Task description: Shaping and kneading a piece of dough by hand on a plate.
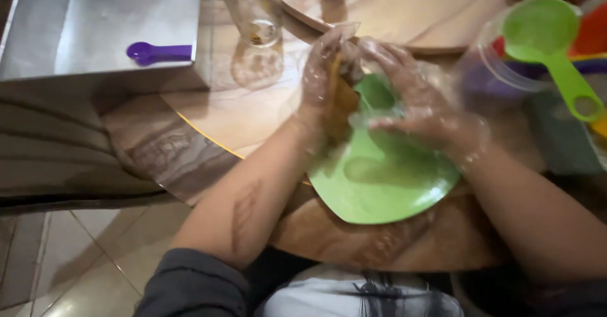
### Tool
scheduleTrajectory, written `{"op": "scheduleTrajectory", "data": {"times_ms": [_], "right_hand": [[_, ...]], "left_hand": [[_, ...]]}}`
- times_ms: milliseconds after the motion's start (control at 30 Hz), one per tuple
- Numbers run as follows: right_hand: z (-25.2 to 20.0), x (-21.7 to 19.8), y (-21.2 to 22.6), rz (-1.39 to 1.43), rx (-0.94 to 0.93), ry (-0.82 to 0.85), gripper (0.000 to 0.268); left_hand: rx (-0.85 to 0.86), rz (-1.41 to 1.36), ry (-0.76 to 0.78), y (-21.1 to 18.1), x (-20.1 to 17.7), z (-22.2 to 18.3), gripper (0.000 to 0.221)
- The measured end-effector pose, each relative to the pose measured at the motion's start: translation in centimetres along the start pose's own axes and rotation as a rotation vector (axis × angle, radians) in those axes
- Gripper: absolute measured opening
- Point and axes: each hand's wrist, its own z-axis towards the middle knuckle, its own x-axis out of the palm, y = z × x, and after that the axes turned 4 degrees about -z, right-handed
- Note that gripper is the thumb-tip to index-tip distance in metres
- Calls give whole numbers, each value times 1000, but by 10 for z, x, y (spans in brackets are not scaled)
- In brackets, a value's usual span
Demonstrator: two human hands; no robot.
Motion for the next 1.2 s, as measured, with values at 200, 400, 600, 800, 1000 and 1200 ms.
{"op": "scheduleTrajectory", "data": {"times_ms": [200, 400, 600, 800, 1000, 1200], "right_hand": [[2, 2, 24, 140, -64, 78, 137], [-21, 22, 22, 1028, 325, 176, 99], [-14, 4, 19, 650, 405, -92, 76], [-29, 2, -31, 36, 385, -123, 37], [-42, -14, -30, -298, 231, -116, 28], [-20, -12, -8, -670, -6, -178, 19]], "left_hand": [[204, -118, -129, 10, 7, -25, 78], [222, 407, -86, -25, 58, -60, 82], [1228, 1249, 350, 12, -7, -9, 110], [961, 823, 146, -30, 18, -11, 53], [832, 1984, 549, -22, 39, -40, 75], [367, 2037, 475, -34, 54, -50, 48]]}}
